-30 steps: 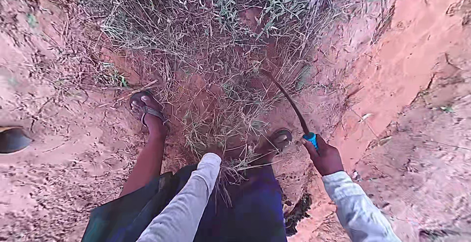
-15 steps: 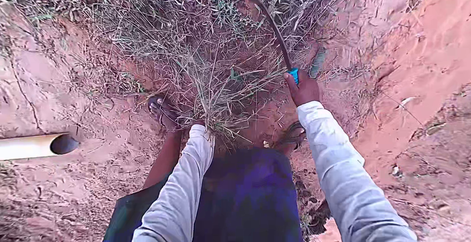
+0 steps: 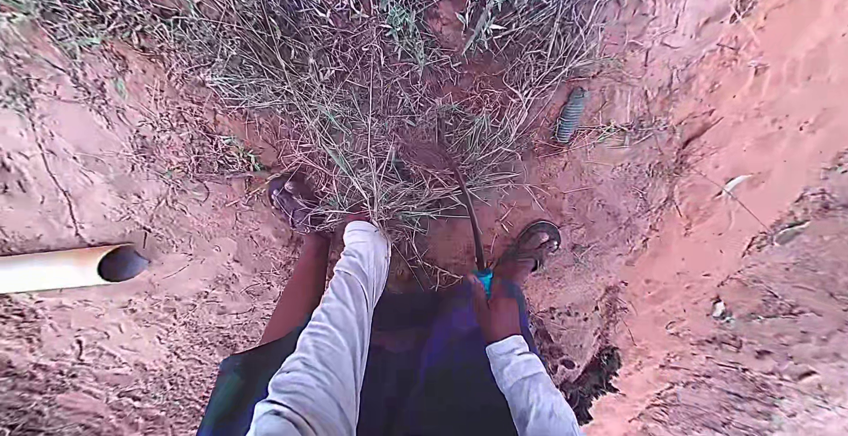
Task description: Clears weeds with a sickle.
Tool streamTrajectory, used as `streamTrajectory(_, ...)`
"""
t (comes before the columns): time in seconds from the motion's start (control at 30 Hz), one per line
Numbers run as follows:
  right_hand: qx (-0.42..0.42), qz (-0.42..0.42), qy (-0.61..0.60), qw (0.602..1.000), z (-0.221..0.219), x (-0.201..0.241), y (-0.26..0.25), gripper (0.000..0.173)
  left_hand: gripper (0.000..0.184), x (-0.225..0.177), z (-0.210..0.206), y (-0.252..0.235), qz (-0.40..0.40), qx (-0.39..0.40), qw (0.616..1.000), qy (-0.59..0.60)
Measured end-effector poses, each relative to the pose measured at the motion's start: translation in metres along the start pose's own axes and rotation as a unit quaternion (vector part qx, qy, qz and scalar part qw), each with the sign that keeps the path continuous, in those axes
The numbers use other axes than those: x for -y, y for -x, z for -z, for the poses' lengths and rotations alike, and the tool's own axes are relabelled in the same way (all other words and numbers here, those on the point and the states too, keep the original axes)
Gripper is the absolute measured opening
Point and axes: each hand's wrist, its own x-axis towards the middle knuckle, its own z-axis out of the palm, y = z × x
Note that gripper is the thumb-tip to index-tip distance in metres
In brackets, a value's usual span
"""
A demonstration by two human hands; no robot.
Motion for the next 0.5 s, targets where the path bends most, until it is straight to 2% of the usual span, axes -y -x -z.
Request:
streamTrajectory(0.03, -0.071, 0.041, -0.013, 0.997, 0.006, -0.002, -0.007, 0.059, 0.046, 0.014, -0.018, -0.026, 0.001, -0.056, 0.997, -0.048)
streamTrajectory(0.07, -0.108, 0.060, -0.036, 0.992, 0.016, 0.002, -0.024, 0.057, 0.043, 0.033, -0.047, -0.063, -0.016, -0.147, 0.986, -0.073)
streamTrajectory(0.1, -0.127, 0.069, -0.068, 0.987, 0.025, 0.012, -0.049, 0.054, 0.037, 0.053, -0.085, -0.114, -0.034, -0.294, 0.953, -0.067)
streamTrajectory(0.17, -0.107, 0.057, -0.130, 0.984, 0.039, 0.045, -0.106, 0.050, 0.044, 0.049, -0.069, -0.146, 0.027, -0.114, 0.990, -0.082)
streamTrajectory(0.2, -0.087, 0.050, -0.142, 0.985, 0.041, 0.063, -0.132, 0.052, 0.046, 0.048, -0.064, -0.152, 0.031, -0.078, 0.995, -0.050)
streamTrajectory(0.27, -0.039, 0.036, -0.117, 0.992, 0.028, 0.089, -0.160, 0.060, 0.044, 0.049, -0.067, -0.143, 0.006, -0.099, 0.993, 0.061)
streamTrajectory(0.3, -0.007, 0.023, -0.088, 0.996, 0.019, 0.099, -0.160, 0.063, 0.041, 0.044, -0.068, -0.130, -0.017, -0.139, 0.982, 0.128)
streamTrajectory(0.33, 0.032, 0.009, -0.058, 0.998, 0.010, 0.107, -0.153, 0.062, 0.038, 0.033, -0.068, -0.109, -0.051, -0.197, 0.946, 0.251)
streamTrajectory(0.4, 0.122, -0.015, -0.014, 0.992, -0.010, 0.106, -0.119, 0.061, 0.039, 0.007, -0.049, -0.047, -0.088, -0.138, 0.851, 0.498)
streamTrajectory(0.43, 0.173, -0.028, 0.019, 0.984, -0.020, 0.099, -0.098, 0.061, 0.040, 0.002, -0.047, -0.034, -0.120, -0.104, 0.812, 0.561)
streamTrajectory(0.47, 0.221, -0.040, 0.060, 0.973, -0.029, 0.089, -0.078, 0.062, 0.044, -0.003, -0.046, -0.027, -0.156, -0.068, 0.791, 0.587)
streamTrajectory(0.5, 0.253, -0.051, 0.084, 0.962, -0.037, 0.079, -0.062, 0.064, 0.047, -0.008, -0.046, -0.026, -0.186, -0.045, 0.803, 0.565)
